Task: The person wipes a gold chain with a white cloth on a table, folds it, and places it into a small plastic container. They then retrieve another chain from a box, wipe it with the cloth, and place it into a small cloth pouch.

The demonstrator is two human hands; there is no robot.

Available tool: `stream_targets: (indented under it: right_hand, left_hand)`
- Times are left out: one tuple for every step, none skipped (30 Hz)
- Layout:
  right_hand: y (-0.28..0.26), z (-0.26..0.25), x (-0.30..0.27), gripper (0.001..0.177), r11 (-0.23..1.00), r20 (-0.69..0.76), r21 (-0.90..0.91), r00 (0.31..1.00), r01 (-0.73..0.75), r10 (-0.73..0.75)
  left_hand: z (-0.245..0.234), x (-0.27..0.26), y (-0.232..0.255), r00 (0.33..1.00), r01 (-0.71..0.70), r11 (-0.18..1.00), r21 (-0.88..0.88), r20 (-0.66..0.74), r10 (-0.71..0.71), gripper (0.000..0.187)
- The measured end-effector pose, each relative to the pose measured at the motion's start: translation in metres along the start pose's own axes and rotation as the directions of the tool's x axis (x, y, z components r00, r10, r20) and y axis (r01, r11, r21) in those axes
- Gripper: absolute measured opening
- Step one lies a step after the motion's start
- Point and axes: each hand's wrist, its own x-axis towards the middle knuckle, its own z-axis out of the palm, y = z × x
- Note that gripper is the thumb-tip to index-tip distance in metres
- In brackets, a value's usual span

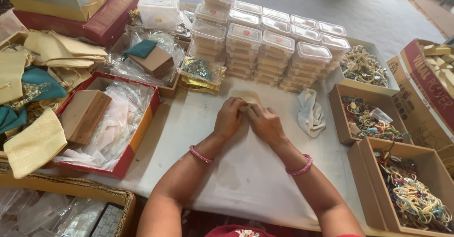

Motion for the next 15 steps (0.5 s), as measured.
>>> stream_targets:
  right_hand:
    - [-0.003, -0.013, 0.006, 0.019, 1.0, 0.0, -0.002, 1.0, 0.004, -0.004]
    - [-0.007, -0.027, 0.012, 0.035, 0.998, -0.128, 0.058, 0.991, -0.039, 0.047]
    - [-0.01, -0.04, 0.017, 0.052, 0.99, -0.249, 0.123, 0.963, -0.076, 0.104]
    - [-0.002, -0.036, 0.016, 0.052, 0.99, -0.247, 0.121, 0.964, -0.074, 0.103]
    - [0.005, -0.031, 0.015, 0.051, 0.975, -0.102, 0.162, 0.981, -0.15, 0.168]
    - [0.012, -0.027, 0.014, 0.05, 0.954, 0.047, 0.191, 0.973, -0.23, 0.225]
    - [0.01, -0.041, 0.022, 0.05, 0.954, 0.044, 0.192, 0.973, -0.231, 0.226]
    - [0.008, -0.055, 0.03, 0.049, 0.873, 0.193, 0.357, 0.94, -0.334, 0.281]
    - [0.007, -0.069, 0.038, 0.049, 0.754, 0.346, 0.489, 0.891, -0.438, 0.294]
    - [0.005, -0.074, 0.039, 0.049, 0.756, 0.343, 0.489, 0.893, -0.435, 0.292]
    - [0.003, -0.079, 0.039, 0.063, 0.761, 0.291, 0.547, 0.931, -0.349, 0.218]
    - [0.0, -0.084, 0.04, 0.078, 0.758, 0.235, 0.598, 0.961, -0.259, 0.144]
    - [0.006, -0.07, 0.033, 0.078, 0.759, 0.231, 0.598, 0.962, -0.256, 0.143]
    - [0.013, -0.055, 0.026, 0.057, 0.848, 0.148, 0.492, 0.979, -0.196, 0.14]
    - [0.019, -0.041, 0.019, 0.038, 0.918, 0.067, 0.37, 0.99, -0.142, 0.126]
  left_hand:
    - [-0.001, 0.001, -0.002, 1.0, 0.0, 1.0, -0.001, -0.004, 0.0, 0.026]
    - [-0.001, 0.001, -0.004, 0.999, 0.02, 0.997, -0.079, -0.034, -0.022, 0.026]
    - [-0.001, 0.001, -0.006, 0.997, 0.037, 0.987, -0.158, -0.061, -0.048, 0.027]
    - [-0.001, 0.001, -0.005, 0.997, 0.038, 0.986, -0.16, -0.062, -0.049, 0.027]
    - [-0.002, 0.001, -0.004, 0.997, 0.023, 0.977, -0.213, -0.071, -0.039, 0.026]
    - [-0.002, 0.001, -0.003, 0.996, 0.007, 0.964, -0.265, -0.081, -0.03, 0.026]
    - [-0.003, 0.001, -0.002, 0.996, 0.005, 0.965, -0.263, -0.08, -0.027, 0.026]
    - [-0.004, 0.001, -0.001, 0.995, -0.016, 0.961, -0.277, -0.096, -0.011, 0.025]
    - [-0.004, 0.002, 0.0, 0.993, -0.038, 0.956, -0.292, -0.116, 0.004, 0.025]
    - [-0.004, 0.002, 0.0, 0.993, -0.042, 0.956, -0.291, -0.119, 0.007, 0.025]
    - [-0.004, 0.002, -0.001, 0.988, -0.048, 0.948, -0.314, -0.152, 0.0, 0.024]
    - [-0.005, 0.002, -0.001, 0.983, -0.056, 0.94, -0.336, -0.184, -0.008, 0.023]
    - [-0.007, 0.003, 0.001, 0.983, -0.06, 0.94, -0.335, -0.186, -0.004, 0.023]
    - [-0.008, 0.005, 0.004, 0.976, -0.07, 0.928, -0.367, -0.217, -0.012, 0.024]
    - [-0.01, 0.006, 0.006, 0.969, -0.081, 0.913, -0.399, -0.247, -0.021, 0.025]
